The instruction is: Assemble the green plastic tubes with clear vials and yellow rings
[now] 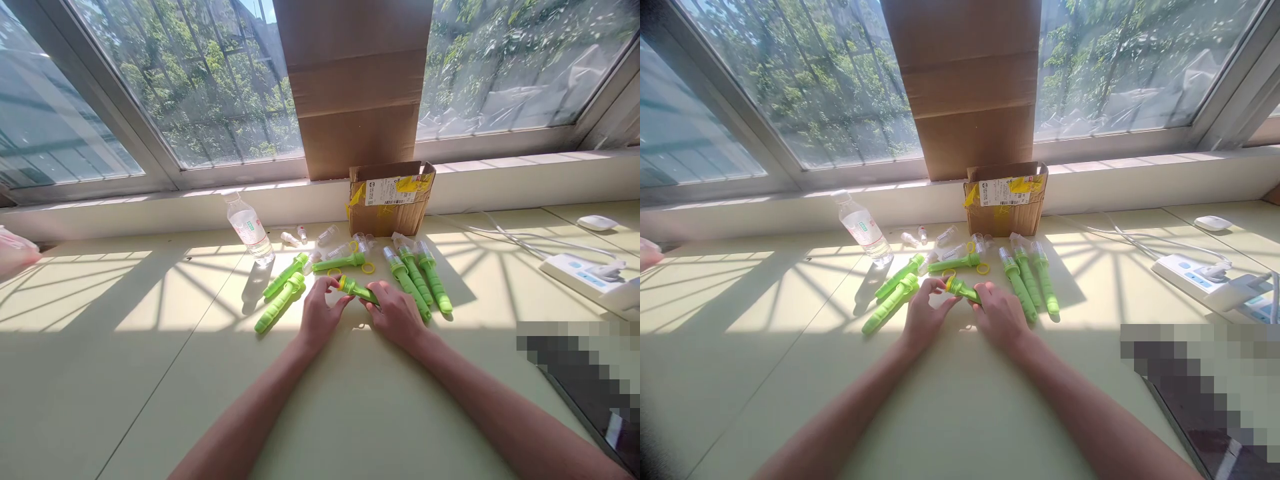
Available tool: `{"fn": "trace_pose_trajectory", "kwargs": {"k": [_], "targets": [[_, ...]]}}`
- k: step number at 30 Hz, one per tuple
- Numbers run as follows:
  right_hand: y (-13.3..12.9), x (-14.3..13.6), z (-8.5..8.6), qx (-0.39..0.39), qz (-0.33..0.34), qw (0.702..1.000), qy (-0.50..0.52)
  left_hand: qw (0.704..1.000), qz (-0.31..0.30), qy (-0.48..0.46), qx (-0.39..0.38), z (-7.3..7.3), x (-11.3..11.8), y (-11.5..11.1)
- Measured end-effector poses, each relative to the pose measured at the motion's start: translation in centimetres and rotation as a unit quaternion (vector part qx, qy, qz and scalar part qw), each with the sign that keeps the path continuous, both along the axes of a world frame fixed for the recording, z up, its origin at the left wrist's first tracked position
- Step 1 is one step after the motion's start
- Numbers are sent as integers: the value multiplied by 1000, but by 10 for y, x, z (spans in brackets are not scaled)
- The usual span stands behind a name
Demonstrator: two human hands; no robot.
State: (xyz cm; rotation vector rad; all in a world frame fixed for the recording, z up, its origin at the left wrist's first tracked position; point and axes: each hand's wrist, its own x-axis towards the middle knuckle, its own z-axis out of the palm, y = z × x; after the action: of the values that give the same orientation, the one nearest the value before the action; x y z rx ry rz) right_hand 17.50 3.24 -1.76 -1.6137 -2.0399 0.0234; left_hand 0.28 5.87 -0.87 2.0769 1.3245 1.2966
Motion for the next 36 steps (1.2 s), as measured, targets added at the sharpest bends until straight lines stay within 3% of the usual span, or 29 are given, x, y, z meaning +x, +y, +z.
{"fn": "trace_pose_trajectory", "kwargs": {"k": [19, 31, 36], "targets": [[-1, -3, 1, 28, -11, 997, -73, 999, 14, 11, 33, 1, 1, 1], [-2, -3, 5, -24, -18, 998, -59, 999, -30, 11, 13, 0, 0, 2], [0, 0, 1, -39, -7, 999, -19, 1000, -19, 15, 6, -1, -1, 1]]}}
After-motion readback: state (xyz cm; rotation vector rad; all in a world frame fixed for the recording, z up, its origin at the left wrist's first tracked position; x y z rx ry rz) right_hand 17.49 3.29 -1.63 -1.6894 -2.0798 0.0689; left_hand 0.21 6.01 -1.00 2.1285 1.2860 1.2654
